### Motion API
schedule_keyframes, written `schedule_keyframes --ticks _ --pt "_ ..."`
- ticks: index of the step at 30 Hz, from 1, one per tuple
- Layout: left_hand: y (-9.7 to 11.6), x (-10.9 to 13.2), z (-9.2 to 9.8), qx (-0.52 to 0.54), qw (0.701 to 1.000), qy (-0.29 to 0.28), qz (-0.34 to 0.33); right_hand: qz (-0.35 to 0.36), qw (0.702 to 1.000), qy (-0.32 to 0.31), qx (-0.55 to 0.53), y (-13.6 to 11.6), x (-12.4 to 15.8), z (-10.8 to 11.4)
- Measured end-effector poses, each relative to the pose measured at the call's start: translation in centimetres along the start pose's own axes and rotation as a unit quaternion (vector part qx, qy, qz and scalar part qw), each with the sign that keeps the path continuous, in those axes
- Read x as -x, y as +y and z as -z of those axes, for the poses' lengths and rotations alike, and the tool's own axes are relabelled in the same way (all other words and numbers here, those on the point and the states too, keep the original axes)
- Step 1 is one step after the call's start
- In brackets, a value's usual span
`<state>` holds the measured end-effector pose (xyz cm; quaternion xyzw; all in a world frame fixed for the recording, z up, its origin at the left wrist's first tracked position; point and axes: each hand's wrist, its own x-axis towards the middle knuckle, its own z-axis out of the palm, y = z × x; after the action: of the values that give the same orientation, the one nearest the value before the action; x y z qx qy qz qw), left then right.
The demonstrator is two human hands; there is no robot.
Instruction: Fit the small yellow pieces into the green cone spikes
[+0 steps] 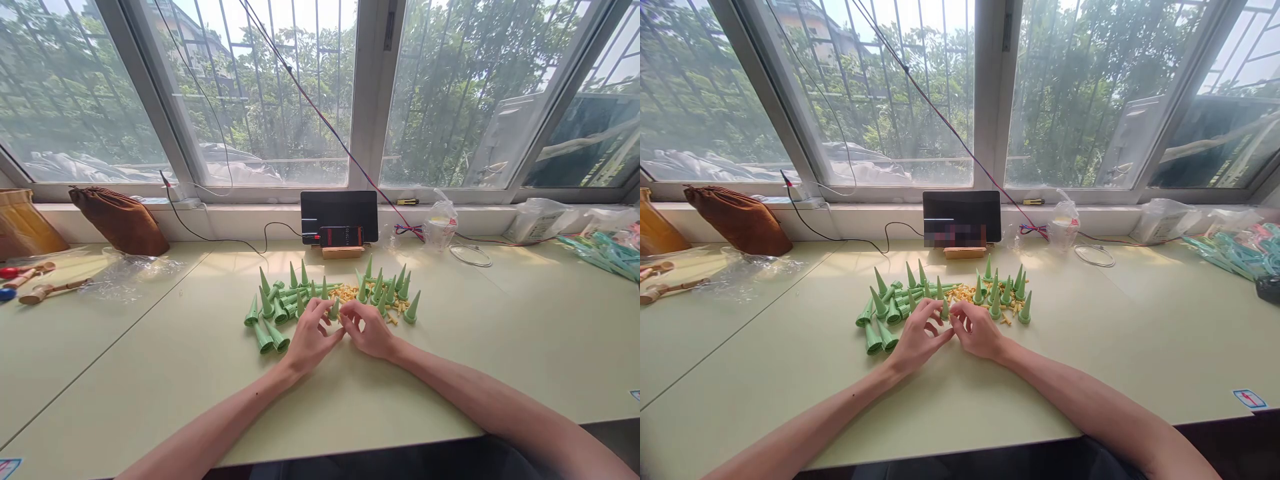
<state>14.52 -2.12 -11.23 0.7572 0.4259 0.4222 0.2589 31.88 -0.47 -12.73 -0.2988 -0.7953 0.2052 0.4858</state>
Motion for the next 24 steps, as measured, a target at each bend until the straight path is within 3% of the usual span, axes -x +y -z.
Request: schedule_keyframes --ticks 24 --pt "0.61 -0.15 0.25 0.015 1.000 0.005 -0.003 -0.005 1.000 -0.013 -0.012 0.08 0.10 0.13"
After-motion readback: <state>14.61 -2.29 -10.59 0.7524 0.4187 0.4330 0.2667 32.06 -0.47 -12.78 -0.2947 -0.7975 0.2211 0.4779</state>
